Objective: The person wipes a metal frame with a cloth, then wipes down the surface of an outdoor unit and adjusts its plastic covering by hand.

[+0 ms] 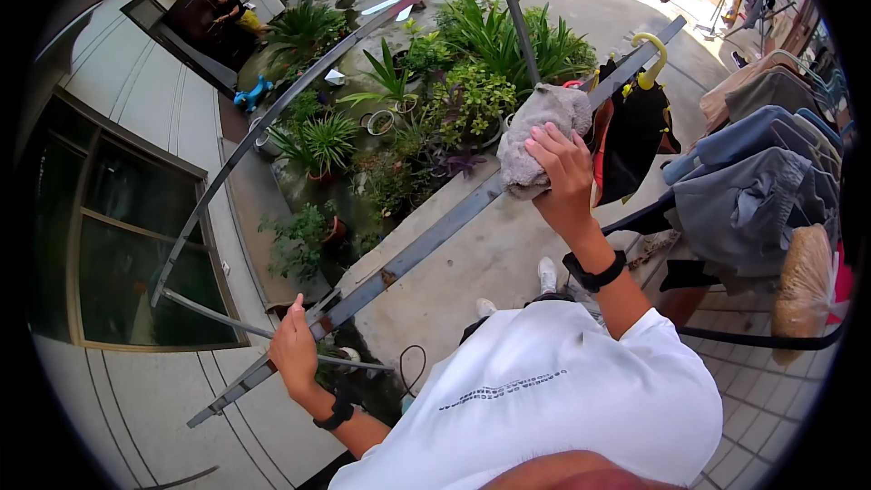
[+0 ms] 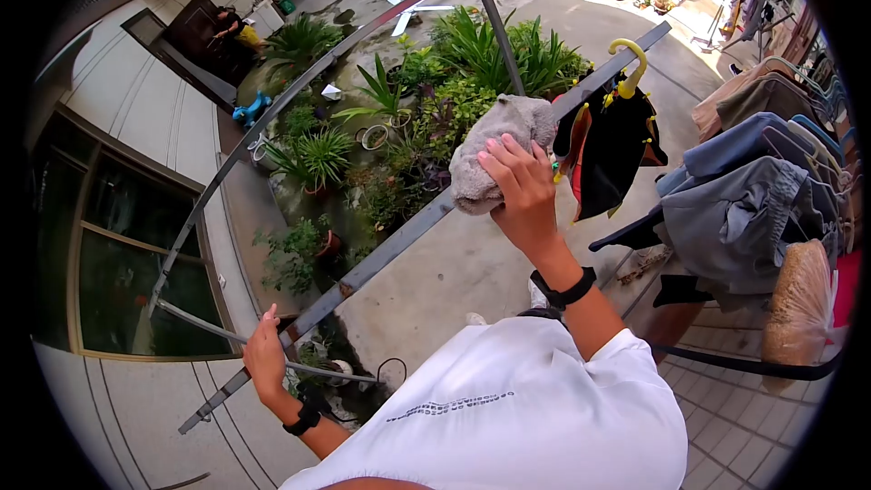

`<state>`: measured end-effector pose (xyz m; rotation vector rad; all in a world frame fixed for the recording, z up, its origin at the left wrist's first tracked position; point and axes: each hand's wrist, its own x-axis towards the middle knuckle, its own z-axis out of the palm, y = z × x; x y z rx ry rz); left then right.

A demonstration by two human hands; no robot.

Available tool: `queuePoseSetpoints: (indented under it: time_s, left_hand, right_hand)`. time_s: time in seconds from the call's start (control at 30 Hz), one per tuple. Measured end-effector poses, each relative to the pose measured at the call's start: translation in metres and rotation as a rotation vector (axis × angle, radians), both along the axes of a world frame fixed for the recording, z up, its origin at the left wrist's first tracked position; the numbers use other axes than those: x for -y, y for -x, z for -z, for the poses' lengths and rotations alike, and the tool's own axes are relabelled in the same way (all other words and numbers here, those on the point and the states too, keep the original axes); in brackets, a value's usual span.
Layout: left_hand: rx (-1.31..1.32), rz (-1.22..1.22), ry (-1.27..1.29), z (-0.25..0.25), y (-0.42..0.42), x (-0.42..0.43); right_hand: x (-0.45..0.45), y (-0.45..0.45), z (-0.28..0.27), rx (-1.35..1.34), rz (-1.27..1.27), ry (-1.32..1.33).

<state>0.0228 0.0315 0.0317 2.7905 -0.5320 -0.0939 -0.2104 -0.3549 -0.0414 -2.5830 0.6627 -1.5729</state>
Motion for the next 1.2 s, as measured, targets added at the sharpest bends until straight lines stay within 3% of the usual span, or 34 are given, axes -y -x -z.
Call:
queuePoseSetpoints:
  time_s: [0.2,0.5,0.63,0.8,0.87,0.97,1.1,1.2]
  left_hand:
    - [-0.026,0.088,0.028,-0.004,-0.002,0.000]
    - [0.086,0.251,0.106,0.000,0.000,-0.009]
    - [0.112,0.287,0.113,0.005,-0.003,-0.015]
    - [0.093,0.257,0.080,-0.002,-0.002,-0.010]
    - [0.041,0.215,0.049,-0.006,-0.003,-0.010]
    - [0.215,0.413,0.350,0.000,-0.001,-0.017]
    - [0.091,0.630,0.645,-0.016,0.018,-0.006]
    - [0.056,0.605,0.795,-0.008,0.040,0.031]
  right_hand:
    - [-0.002,0.011,-0.011,-0.134,-0.152,0.117]
    - [0.004,-0.005,0.000,0.140,0.081,-0.050]
    - [-0.028,-0.015,-0.006,0.023,0.136,0.052]
    - [-0.085,-0.031,-0.040,-0.235,-0.426,0.015]
    - [-0.099,-0.043,-0.057,-0.319,-0.520,-0.041]
    - [-0.118,-0.069,-0.066,-0.459,-0.692,-0.095]
    - [-0.141,-0.107,-0.084,-0.606,-1.047,-0.158]
    - [-0.152,-0.118,-0.078,-0.491,-1.140,-0.146]
